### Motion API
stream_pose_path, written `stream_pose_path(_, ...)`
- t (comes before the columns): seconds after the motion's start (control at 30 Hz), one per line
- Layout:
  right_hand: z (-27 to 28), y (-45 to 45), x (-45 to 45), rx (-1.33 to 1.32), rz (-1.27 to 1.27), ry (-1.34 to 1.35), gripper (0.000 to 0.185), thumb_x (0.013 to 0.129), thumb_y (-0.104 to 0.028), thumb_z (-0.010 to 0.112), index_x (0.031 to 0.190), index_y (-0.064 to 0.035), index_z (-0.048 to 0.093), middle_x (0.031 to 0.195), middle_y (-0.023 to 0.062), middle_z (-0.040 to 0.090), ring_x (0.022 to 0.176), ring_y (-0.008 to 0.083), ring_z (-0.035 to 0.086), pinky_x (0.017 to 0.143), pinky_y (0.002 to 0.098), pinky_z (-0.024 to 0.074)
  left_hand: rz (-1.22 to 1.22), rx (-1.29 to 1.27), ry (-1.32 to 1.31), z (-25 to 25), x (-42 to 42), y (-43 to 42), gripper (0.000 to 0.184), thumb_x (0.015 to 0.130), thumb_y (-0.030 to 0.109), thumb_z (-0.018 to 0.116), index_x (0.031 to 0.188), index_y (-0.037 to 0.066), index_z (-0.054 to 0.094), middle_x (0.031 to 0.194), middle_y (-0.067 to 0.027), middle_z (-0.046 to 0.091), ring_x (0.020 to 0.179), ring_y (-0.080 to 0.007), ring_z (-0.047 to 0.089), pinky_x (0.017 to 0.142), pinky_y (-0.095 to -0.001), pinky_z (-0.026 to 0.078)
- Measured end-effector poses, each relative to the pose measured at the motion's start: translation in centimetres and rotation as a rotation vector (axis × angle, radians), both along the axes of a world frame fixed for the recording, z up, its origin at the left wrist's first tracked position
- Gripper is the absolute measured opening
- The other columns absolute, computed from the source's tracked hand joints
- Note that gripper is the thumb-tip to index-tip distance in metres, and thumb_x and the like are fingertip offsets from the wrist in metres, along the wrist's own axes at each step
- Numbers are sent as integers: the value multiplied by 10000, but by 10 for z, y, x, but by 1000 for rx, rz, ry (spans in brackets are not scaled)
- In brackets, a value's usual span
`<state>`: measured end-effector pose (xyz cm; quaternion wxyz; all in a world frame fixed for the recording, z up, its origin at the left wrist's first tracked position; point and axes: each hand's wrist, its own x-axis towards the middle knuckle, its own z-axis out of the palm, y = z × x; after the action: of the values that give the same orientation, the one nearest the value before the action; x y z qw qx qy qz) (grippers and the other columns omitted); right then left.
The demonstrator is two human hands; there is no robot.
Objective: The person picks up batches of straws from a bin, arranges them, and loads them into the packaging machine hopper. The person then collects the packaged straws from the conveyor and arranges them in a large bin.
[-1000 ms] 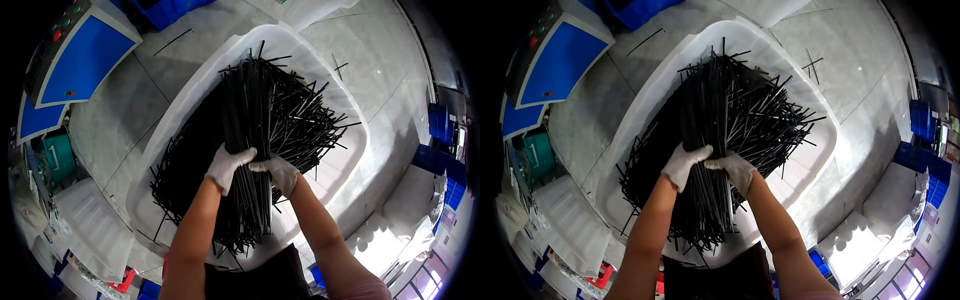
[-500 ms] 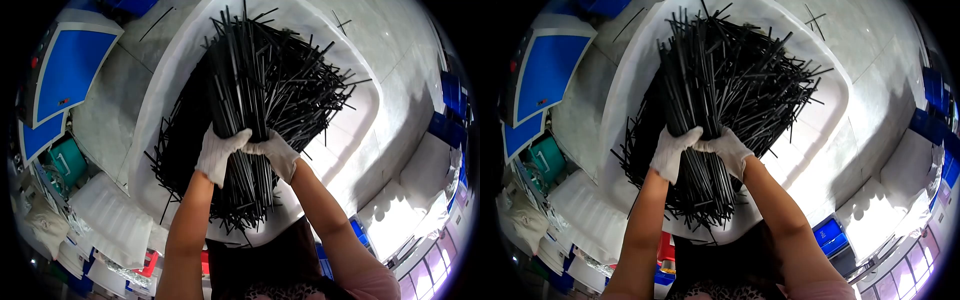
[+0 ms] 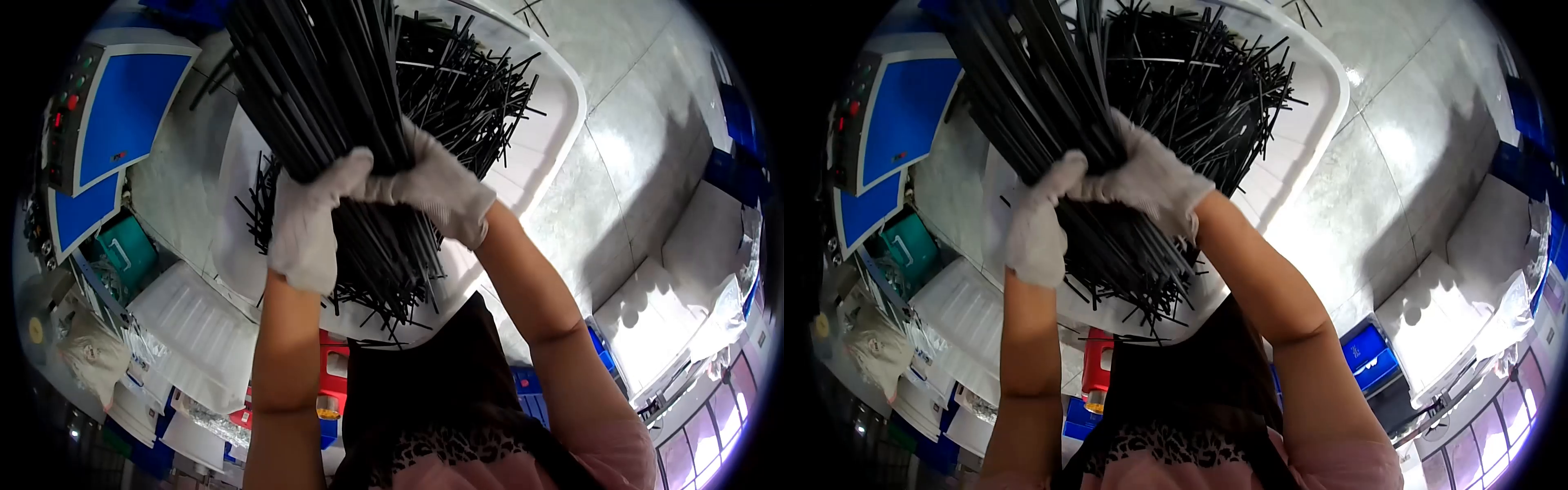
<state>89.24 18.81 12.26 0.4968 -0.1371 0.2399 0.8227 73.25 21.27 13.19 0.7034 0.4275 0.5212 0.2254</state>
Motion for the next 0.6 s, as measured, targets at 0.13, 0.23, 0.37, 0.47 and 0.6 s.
stream_pose_path(0.13,37,30,23,661,351,-1439,471,759,-20,657,1186,-78,466,1184,81,519,981,175,575,928,306,489,-30,98,126,39,36,32,299,857,90,458,1107,20,607,1179,-96,577,1112,-187,532,972,-261,376)
stream_pose_path(0.23,10,14,27,543,348,-1305,592,709,-13,709,1231,-72,436,1175,98,519,976,195,580,900,308,504,204,-85,-77,11,42,17,330,791,206,605,1077,44,615,1050,-50,620,901,-135,594,783,-252,469)
stream_pose_path(0.37,-36,-36,35,215,701,-903,1060,648,104,710,1438,-192,69,1305,183,416,1190,267,435,983,349,434,222,-409,-127,-15,41,-48,632,699,256,723,1239,45,470,1119,-69,555,1082,-188,484,941,-326,382)
stream_pose_path(0.47,-89,-98,28,252,882,-1042,1160,538,-90,843,1430,-124,101,1339,172,394,1237,277,391,1050,367,349,343,-547,-317,-84,32,-122,443,698,153,735,1084,44,548,939,-28,599,884,-154,566,810,-275,448)
stream_pose_path(0.6,-119,-110,7,159,874,-982,890,525,-82,852,1287,-68,393,1137,88,575,1037,181,553,895,296,481,426,-571,-359,-123,10,-151,101,797,66,624,897,66,609,847,-1,599,748,-101,571,692,-235,466)
